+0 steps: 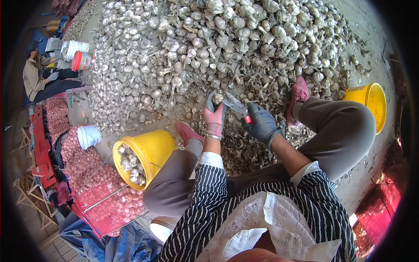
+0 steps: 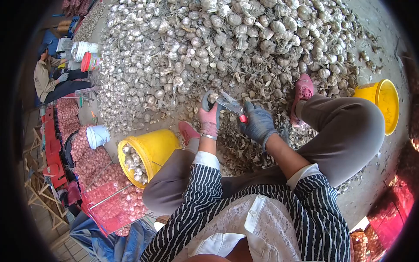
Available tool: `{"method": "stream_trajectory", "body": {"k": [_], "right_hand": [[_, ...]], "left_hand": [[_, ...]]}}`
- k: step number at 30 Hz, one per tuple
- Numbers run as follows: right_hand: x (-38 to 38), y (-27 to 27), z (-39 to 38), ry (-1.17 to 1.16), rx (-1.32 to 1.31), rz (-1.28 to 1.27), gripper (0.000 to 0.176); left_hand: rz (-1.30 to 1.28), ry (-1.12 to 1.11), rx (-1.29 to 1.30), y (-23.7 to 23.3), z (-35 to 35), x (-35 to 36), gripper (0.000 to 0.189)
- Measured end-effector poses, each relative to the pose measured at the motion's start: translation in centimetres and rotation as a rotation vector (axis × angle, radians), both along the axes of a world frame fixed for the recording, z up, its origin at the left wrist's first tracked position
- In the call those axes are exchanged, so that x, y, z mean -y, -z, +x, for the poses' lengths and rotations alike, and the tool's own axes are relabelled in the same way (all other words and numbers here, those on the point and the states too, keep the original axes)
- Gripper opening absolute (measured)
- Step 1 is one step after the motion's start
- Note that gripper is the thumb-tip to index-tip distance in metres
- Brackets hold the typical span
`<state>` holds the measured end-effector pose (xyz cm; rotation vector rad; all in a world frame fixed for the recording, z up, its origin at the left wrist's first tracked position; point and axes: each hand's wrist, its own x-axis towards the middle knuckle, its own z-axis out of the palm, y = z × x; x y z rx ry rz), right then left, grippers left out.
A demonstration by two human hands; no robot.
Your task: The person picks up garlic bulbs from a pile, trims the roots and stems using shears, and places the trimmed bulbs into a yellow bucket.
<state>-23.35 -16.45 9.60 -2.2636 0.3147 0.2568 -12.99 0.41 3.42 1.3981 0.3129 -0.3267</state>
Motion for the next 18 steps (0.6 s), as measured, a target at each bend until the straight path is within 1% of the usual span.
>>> {"method": "stream_trajectory", "body": {"k": [2, 3, 4, 6, 7, 10, 11, 12, 14, 15, 16, 17, 18], "right_hand": [[-0.3, -0.9, -0.2, -0.037, 0.032, -0.172, 0.052], [-0.2, -2.5, -0.1, -0.117, -0.04, -0.2, 0.055], [-0.4, -2.8, -0.4, -0.119, -0.034, -0.199, 0.055], [-0.7, -3.3, -1.1, -0.17, -0.097, -0.23, 0.054], [-0.7, -3.5, -1.3, -0.174, -0.089, -0.23, 0.054], [-0.7, -3.9, -2.1, -0.31, -0.111, -0.167, 0.042], [-0.8, -3.6, -2.4, -0.31, -0.113, -0.163, 0.042], [-0.8, -2.8, -2.6, -0.333, -0.108, -0.145, 0.041], [-1.0, -1.6, -3.0, -0.353, -0.108, -0.123, 0.039], [-1.0, -1.2, -3.1, -0.352, -0.143, -0.119, 0.036], [-1.0, -0.8, -3.1, -0.349, -0.178, -0.115, 0.032], [-0.9, -0.4, -3.0, -0.345, -0.184, -0.114, 0.032], [-0.7, -0.1, -2.9, -0.338, -0.204, -0.123, 0.029]], "left_hand": [[0.253, 0.191, 0.303, -1.2, -2.0, 0.2, 0.052], [0.21, 0.177, 0.158, -2.6, -3.0, 0.4, 0.054], [0.211, 0.174, 0.164, -2.9, -3.7, 0.2, 0.054], [0.249, 0.158, 0.098, -3.9, -4.7, -0.1, 0.051], [0.326, 0.192, 0.197, -4.4, -5.1, -0.6, 0.05], [0.312, 0.199, 0.193, -5.2, -6.5, -1.6, 0.049], [0.386, 0.202, 0.141, -5.2, -6.9, -1.9, 0.048], [0.39, 0.204, 0.137, -5.3, -7.3, -2.0, 0.048], [0.374, 0.218, 0.227, -5.3, -8.0, -2.0, 0.046], [0.375, 0.222, 0.224, -4.8, -8.0, -2.3, 0.046], [0.393, 0.266, 0.149, -4.3, -7.8, -2.6, 0.045], [0.409, 0.311, 0.074, -3.7, -7.8, -2.7, 0.045], [0.408, 0.317, 0.066, -3.4, -7.8, -2.5, 0.045]]}}
